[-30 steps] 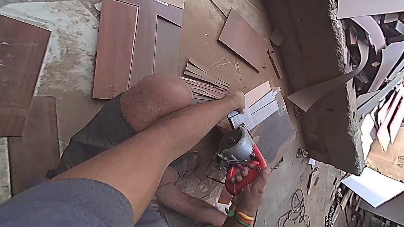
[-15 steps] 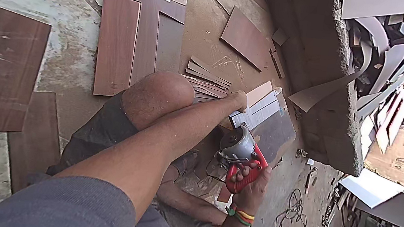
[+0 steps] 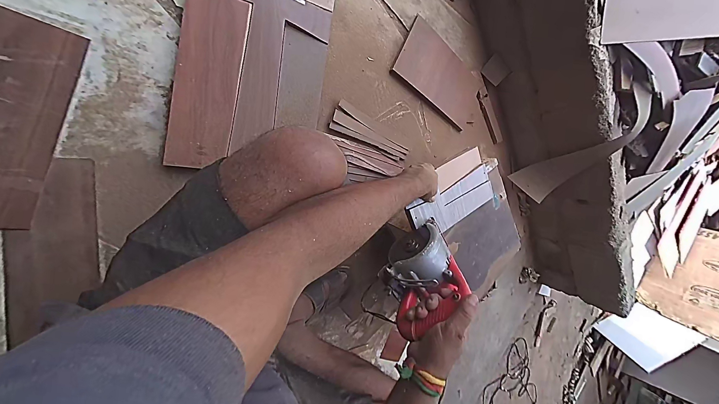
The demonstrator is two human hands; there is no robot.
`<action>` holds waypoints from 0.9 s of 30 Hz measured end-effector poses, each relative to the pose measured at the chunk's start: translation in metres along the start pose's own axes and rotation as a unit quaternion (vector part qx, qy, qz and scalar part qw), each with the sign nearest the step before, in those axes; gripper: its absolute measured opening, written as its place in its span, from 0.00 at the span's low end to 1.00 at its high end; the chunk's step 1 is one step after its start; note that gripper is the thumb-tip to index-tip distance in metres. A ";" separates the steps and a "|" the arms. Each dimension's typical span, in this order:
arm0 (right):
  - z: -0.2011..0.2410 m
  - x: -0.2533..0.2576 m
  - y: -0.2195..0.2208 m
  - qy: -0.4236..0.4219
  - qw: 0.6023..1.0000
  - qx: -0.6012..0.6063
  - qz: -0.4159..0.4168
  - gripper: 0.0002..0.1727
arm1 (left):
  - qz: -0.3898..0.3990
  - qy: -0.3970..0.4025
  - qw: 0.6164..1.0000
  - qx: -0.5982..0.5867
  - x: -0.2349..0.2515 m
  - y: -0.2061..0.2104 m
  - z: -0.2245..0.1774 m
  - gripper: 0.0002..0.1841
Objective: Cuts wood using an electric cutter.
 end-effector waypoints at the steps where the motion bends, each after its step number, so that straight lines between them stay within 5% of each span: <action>1: 0.000 -0.001 0.001 0.003 1.000 -0.001 0.001 0.39 | 0.001 0.002 1.000 0.000 0.000 0.000 0.000 0.30; 27: 0.000 -0.001 0.005 -0.009 1.000 -0.008 -0.008 0.38 | 0.023 0.010 0.999 0.034 0.000 0.000 -0.004 0.29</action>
Point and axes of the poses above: each hand's wrist, its own x-axis towards the middle knuckle, its own y-axis out of the palm, z = x × y, the point moved 5 cm from there along x, towards the middle knuckle, and after that the axes turned 9 degrees about -z, right-handed, at the moved point
